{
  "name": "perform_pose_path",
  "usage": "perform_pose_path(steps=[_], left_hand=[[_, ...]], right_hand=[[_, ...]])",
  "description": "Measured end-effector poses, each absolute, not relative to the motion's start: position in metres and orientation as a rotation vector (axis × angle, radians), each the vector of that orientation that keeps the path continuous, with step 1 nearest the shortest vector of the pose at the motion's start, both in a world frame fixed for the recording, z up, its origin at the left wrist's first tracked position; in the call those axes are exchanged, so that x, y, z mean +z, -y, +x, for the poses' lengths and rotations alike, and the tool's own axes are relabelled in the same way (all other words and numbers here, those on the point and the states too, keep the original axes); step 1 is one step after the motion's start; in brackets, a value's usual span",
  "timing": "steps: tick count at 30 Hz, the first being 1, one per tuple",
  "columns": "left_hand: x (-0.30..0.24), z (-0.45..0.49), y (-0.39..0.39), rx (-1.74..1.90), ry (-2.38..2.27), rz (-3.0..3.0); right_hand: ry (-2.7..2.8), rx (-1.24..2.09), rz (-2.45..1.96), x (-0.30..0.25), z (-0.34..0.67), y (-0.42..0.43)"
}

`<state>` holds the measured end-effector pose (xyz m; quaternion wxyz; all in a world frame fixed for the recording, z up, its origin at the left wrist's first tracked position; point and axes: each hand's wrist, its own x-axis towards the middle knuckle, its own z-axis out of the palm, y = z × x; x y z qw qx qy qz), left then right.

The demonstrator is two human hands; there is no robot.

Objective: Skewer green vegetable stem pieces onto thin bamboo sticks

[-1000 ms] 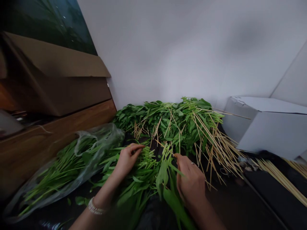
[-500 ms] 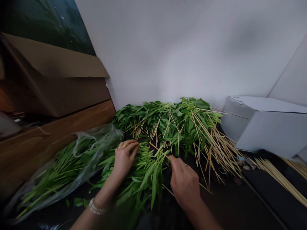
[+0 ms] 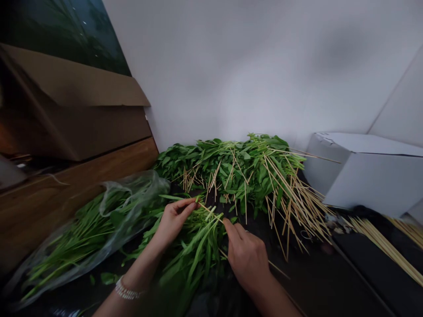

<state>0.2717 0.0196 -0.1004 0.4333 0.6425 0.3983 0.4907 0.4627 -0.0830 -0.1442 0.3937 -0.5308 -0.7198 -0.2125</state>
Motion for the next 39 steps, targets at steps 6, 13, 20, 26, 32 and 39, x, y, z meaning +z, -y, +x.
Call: perform_pose_path(steps=[6,13,20,26,32,39], left_hand=[[-0.101,0.273,-0.018,1.222,-1.001,1.602],[-0.100,0.274,-0.017,1.215,-0.996,1.614],[-0.106,0.271,-0.019,1.263,-1.063,1.810],[-0.107,0.273,-0.016,1.303,-1.079,2.095],[-0.106,0.272,-0.015,1.326,-1.117,2.203],[-0.111,0.271,-0.015,1.219,-1.241,2.380]], right_hand=[[1.846,-0.580,-1.373,-0.144,0.461,0.083],[1.846,-0.598,-1.385,-0.145,0.461,0.083],[1.856,-0.593,-1.408,-0.147,0.461,0.083],[1.870,-0.554,-1.461,-0.151,0.459,0.083],[1.871,-0.544,-1.446,-0.151,0.458,0.083],[1.884,-0.541,-1.462,-0.152,0.457,0.083]])
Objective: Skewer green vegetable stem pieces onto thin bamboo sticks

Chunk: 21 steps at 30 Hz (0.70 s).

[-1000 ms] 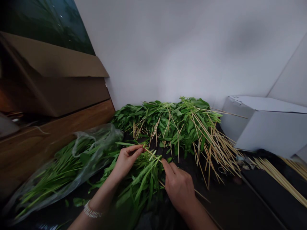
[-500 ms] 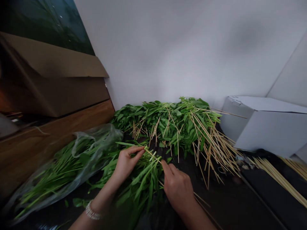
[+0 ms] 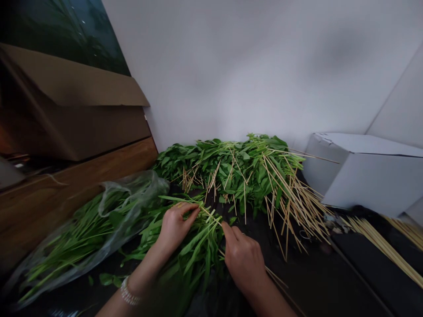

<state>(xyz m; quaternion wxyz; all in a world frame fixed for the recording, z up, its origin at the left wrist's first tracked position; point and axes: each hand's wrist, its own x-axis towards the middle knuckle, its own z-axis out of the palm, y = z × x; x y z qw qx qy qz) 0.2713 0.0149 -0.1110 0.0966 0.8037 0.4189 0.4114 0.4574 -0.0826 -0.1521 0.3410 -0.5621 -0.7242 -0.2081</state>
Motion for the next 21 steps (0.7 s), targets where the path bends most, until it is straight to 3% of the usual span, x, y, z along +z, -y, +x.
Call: perform_pose_path(steps=[21], left_hand=[[-0.115,0.284,-0.004,1.050,-1.051,2.496]], right_hand=[[1.864,-0.481,-1.498,-0.158,0.457,0.079]])
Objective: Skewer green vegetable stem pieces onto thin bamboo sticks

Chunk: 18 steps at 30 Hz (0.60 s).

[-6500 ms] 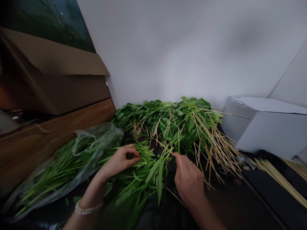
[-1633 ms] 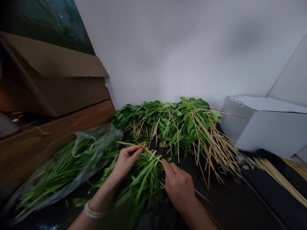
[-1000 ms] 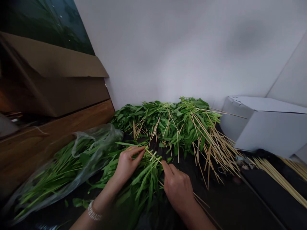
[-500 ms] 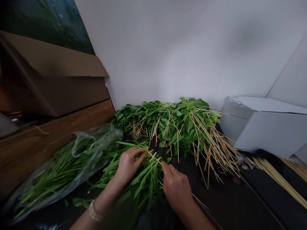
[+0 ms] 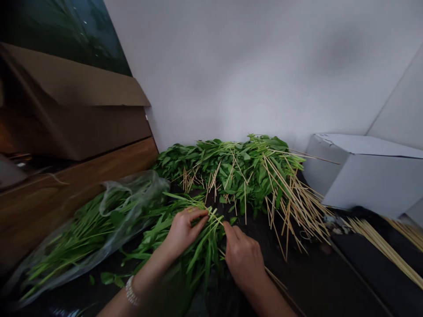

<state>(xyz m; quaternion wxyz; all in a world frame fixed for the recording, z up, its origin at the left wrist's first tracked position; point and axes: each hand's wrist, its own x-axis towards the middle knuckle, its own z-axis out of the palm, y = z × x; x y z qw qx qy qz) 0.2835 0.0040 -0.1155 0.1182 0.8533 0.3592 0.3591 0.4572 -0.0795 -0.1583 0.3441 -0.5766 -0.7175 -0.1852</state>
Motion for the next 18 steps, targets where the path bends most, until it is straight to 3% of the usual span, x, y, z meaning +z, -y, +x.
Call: perform_pose_path(steps=[10,18], left_hand=[[-0.106,0.263,-0.022,1.385,-1.274,2.273],[-0.120,0.264,-0.027,0.925,-1.374,2.554]], right_hand=[[1.560,-0.527,-1.620,-0.138,0.480,0.080],[1.531,-0.394,-1.663,-0.133,0.483,0.081]])
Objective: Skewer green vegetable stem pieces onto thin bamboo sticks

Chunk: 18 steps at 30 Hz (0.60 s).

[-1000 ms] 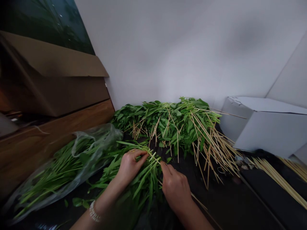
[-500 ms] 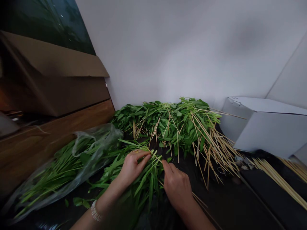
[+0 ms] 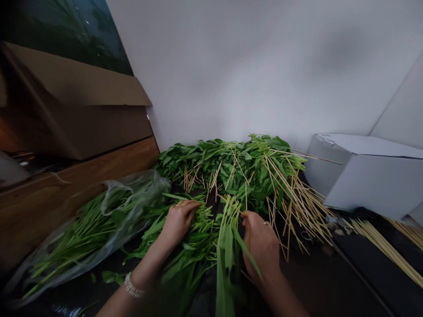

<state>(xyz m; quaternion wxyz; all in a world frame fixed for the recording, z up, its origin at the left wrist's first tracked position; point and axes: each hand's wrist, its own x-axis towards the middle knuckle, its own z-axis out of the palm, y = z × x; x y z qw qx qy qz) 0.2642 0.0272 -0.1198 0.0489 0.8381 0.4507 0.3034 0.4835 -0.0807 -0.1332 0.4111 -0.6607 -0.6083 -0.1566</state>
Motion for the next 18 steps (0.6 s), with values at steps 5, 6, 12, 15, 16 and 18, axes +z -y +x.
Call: perform_pose_path(steps=[5,6,12,15,16,18], left_hand=[[-0.1206,0.2665,-0.0214,0.691,-1.549,2.670],[-0.1197,0.2665,-0.0206,0.670,-1.578,2.672],[-0.1136,0.2673,-0.0179,0.605,-1.624,2.679],[-0.1131,0.2684,-0.0170,0.618,-1.598,2.705],[-0.1134,0.2687,-0.0170,0.637,-1.590,2.706],[-0.1143,0.2688,-0.0178,0.705,-1.570,2.678]], right_hand=[[1.559,-0.411,-1.573,-0.1355,0.4773,0.0810],[1.564,-0.408,-1.557,-0.1353,0.4765,0.0812],[1.591,-0.422,-1.516,-0.1346,0.4737,0.0814],[1.602,-0.449,-1.506,-0.1347,0.4734,0.0813],[1.604,-0.453,-1.504,-0.1347,0.4733,0.0813],[1.609,-0.451,-1.508,-0.1348,0.4728,0.0814]])
